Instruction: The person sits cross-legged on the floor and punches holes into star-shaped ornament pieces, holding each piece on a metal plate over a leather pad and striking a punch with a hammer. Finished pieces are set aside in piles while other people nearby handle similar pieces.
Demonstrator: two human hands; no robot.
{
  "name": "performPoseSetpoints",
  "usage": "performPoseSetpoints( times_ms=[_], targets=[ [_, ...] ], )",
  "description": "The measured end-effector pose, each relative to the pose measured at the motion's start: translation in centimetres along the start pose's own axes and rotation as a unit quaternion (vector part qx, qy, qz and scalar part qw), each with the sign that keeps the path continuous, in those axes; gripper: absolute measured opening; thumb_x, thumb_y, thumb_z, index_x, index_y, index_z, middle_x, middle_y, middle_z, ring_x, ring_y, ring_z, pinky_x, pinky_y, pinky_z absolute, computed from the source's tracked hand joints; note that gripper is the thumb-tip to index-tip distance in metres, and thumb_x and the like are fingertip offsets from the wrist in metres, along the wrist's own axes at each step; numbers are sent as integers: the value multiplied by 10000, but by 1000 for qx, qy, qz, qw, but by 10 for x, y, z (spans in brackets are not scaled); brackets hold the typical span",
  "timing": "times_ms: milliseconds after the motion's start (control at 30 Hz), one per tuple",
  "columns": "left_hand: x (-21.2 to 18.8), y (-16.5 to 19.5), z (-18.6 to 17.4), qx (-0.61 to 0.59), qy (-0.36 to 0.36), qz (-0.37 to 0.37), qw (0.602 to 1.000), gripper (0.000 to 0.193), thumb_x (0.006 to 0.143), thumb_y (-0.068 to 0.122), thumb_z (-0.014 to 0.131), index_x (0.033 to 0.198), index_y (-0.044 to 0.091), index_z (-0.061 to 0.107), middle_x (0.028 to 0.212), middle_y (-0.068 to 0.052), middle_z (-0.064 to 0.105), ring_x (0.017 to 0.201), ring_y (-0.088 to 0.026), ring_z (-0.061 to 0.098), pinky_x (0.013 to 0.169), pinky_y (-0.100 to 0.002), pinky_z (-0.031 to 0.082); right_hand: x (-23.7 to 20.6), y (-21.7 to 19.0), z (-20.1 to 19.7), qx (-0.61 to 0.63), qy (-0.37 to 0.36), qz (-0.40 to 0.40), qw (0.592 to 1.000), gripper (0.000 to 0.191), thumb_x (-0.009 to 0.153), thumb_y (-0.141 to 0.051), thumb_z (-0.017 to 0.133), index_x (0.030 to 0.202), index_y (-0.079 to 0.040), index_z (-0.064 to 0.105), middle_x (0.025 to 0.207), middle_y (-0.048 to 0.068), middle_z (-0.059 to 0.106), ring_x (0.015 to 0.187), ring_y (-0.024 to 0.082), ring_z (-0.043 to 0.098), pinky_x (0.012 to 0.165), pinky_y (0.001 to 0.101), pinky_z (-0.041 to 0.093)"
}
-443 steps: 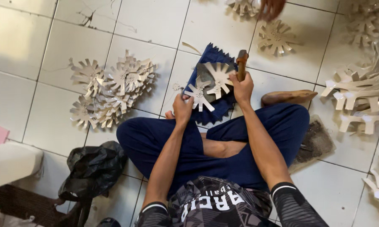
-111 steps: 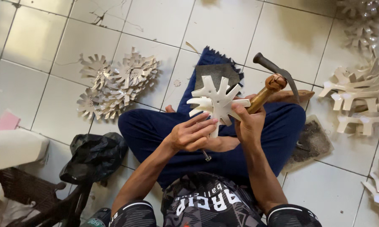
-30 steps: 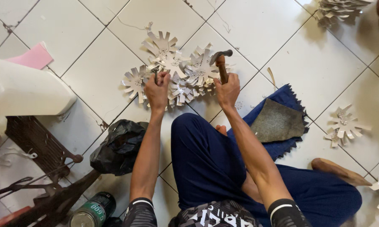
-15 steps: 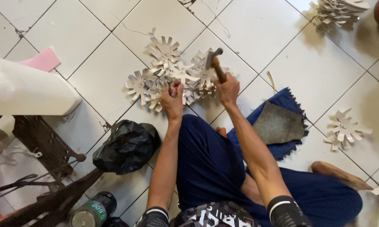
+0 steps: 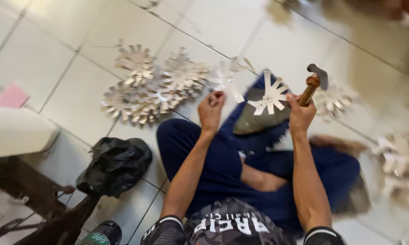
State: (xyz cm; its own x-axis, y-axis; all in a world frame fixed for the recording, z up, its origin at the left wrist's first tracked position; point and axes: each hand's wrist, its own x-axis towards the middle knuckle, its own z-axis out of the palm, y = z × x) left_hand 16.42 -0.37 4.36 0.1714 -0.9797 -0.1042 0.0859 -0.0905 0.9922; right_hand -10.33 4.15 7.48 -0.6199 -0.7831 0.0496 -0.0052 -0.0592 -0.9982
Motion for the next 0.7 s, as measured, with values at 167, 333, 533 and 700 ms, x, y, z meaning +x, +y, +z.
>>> performPoseSetpoints(
  times_ms=[167, 333, 533, 700],
  targets=[
    [-58, -46, 50, 222, -61, -6, 973, 227, 845, 236, 786, 890, 27, 710, 740, -135, 722, 698, -266, 718, 688, -392, 545, -10, 15, -69, -65, 60, 55, 995, 264, 884, -184, 871, 860, -74, 632, 835, 20, 665, 697, 96, 608, 663, 269, 530],
    [-79, -56, 41, 315, -139, 14, 939, 244, 843, 238, 784, 860, 11, 696, 729, -171, 671, 691, -368, 685, 651, -454, 516, -13, 16, -65, -166, 37, 68, 983, 286, 856, -234, 882, 934, -5, 730, 818, 33, 706, 705, 107, 621, 657, 289, 508],
    [-75, -44, 32, 387, -97, 220, 890, 346, 839, 261, 814, 834, -44, 651, 933, -261, 618, 789, -428, 630, 698, -481, 510, -14, 7, -53, -225, -1, 9, 974, 314, 863, -265, 853, 1029, -18, 752, 917, 73, 769, 816, 142, 713, 764, 315, 551],
    [-29, -31, 30, 356, -185, 224, 888, 318, 871, 241, 792, 822, -36, 644, 939, -247, 646, 807, -433, 636, 695, -481, 502, -19, 6, -56, -221, -22, 1, 975, 334, 844, -233, 832, 1057, -1, 722, 989, 83, 776, 878, 158, 731, 795, 318, 554]
  ],
)
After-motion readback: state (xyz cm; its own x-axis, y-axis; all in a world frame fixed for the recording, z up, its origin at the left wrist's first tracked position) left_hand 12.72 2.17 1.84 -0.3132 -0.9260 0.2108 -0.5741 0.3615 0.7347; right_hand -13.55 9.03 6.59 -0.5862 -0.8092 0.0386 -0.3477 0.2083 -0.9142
